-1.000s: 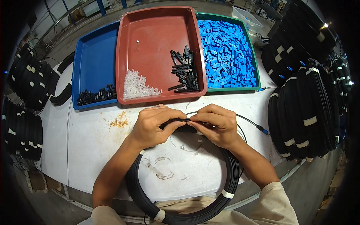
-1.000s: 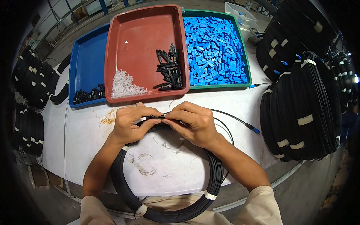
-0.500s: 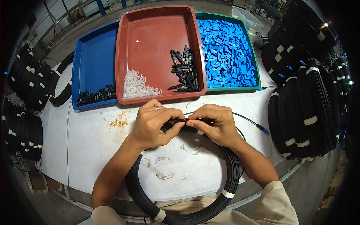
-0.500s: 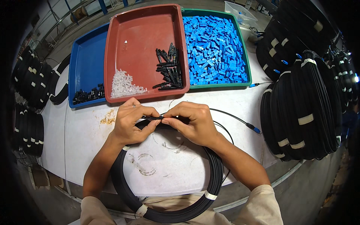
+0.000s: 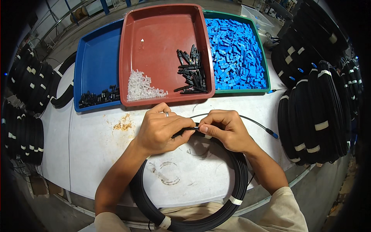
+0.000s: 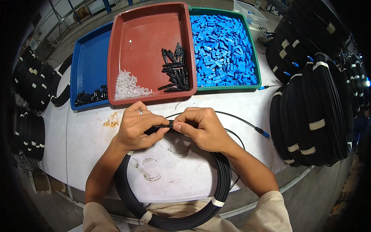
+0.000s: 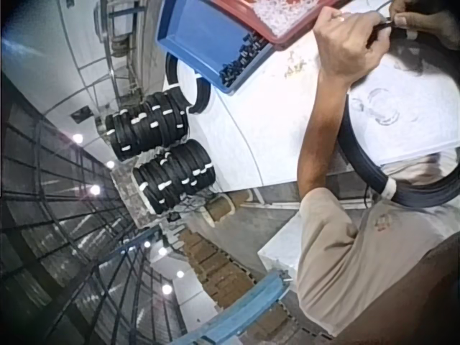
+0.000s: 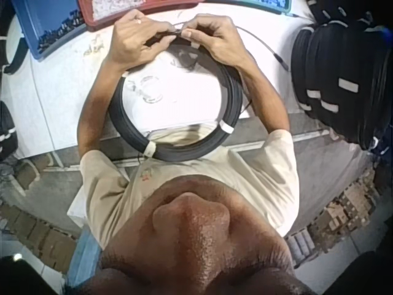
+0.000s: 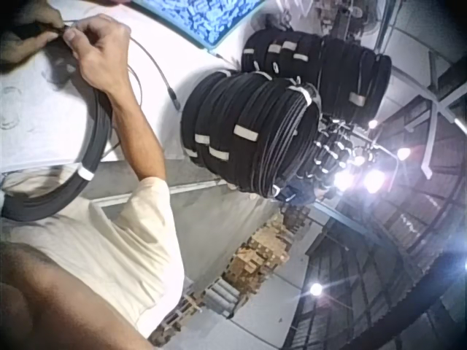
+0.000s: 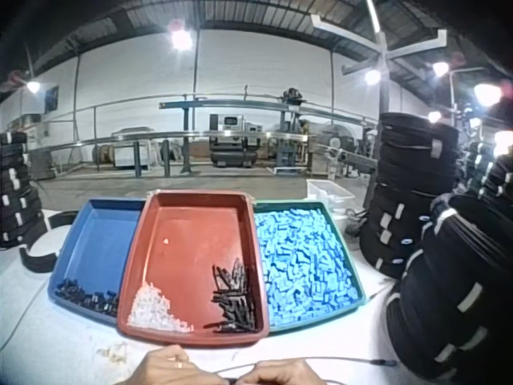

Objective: The person assembles plastic connectors and protective clips onto the ends of spooled electrical cables by hand, taking the parts from a tray.

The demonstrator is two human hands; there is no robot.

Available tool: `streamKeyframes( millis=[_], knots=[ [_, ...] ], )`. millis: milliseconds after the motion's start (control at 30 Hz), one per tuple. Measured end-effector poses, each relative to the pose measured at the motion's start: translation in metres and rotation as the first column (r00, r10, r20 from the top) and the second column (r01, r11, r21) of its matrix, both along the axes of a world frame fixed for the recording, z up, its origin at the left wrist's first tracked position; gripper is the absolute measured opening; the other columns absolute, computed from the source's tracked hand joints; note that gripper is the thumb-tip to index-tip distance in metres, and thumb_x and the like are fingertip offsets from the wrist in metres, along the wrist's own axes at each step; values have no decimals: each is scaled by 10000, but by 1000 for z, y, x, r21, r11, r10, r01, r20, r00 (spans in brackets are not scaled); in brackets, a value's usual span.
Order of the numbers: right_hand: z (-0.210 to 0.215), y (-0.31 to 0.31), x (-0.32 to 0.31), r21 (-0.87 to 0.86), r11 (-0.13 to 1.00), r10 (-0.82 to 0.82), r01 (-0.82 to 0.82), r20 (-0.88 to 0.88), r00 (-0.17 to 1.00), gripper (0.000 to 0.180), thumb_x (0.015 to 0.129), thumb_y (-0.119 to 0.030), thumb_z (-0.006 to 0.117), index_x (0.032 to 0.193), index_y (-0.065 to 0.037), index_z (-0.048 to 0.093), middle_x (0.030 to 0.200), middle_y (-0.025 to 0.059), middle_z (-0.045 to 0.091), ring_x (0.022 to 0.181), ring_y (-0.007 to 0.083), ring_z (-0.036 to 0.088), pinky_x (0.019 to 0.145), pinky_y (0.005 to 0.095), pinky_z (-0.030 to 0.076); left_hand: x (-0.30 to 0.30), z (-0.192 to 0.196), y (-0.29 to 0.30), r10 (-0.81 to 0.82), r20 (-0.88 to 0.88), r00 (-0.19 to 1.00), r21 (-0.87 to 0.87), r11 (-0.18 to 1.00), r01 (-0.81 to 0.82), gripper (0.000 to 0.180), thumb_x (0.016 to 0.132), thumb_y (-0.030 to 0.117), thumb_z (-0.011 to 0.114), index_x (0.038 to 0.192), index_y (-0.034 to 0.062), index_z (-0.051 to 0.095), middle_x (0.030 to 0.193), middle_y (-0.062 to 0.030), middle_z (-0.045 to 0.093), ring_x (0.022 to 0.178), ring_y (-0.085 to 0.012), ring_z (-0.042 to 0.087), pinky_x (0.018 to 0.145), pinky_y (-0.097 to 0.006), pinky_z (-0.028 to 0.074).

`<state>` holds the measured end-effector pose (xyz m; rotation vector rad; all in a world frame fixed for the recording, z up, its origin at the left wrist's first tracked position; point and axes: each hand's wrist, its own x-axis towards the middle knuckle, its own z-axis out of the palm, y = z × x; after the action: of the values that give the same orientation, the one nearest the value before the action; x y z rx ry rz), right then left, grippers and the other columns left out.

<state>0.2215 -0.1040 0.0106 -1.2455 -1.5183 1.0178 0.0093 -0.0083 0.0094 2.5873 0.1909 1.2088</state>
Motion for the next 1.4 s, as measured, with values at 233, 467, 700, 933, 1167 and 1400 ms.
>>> streamKeyframes(
  millis=[233,467,700,933,1167,1400],
  knots=[
    [11,-2,-2,-271,960,19,-75,-203,979,171,946,-120,724,891,41,739,707,-11,625,653,42,485,569,248,386,1,2,-2,-38,-2,999,17,999,38,164,716,60,834,843,85,732,669,15,682,524,-121,569,612,-294,380],
    [10,-4,-1,-264,960,38,-91,-197,980,148,948,-83,698,867,38,731,720,-9,637,648,50,493,583,244,399,3,5,-6,-93,-18,995,-20,995,93,131,745,60,807,839,67,716,676,-9,669,559,-155,606,603,-304,463],
    [18,-6,0,-328,938,23,-107,-252,968,160,967,-97,688,888,37,726,741,-19,641,652,39,492,584,233,399,2,4,-6,-107,47,993,-11,994,107,131,786,38,813,896,32,741,786,-35,737,618,-159,654,612,-305,481],
    [15,-11,-5,-267,961,-14,-68,-296,955,184,995,-131,670,926,32,720,749,-25,630,664,35,491,584,228,395,0,-1,-3,-104,32,994,-98,989,107,145,792,67,826,909,34,747,849,-40,767,681,-160,692,645,-313,472],
    [21,-14,-8,-314,946,-42,-81,-366,930,202,989,-158,686,908,24,716,749,-20,633,667,32,500,584,222,399,3,1,-4,-66,94,993,-37,997,70,159,769,35,844,906,57,766,852,-37,789,678,-120,719,619,-291,440],
    [8,-16,-16,-120,991,-86,58,-241,967,173,976,-136,707,927,28,728,733,-33,641,610,13,481,521,212,377,0,-1,-5,-49,84,995,-98,994,57,162,783,26,826,921,42,742,814,-45,756,650,-162,687,634,-318,479]
  ],
)
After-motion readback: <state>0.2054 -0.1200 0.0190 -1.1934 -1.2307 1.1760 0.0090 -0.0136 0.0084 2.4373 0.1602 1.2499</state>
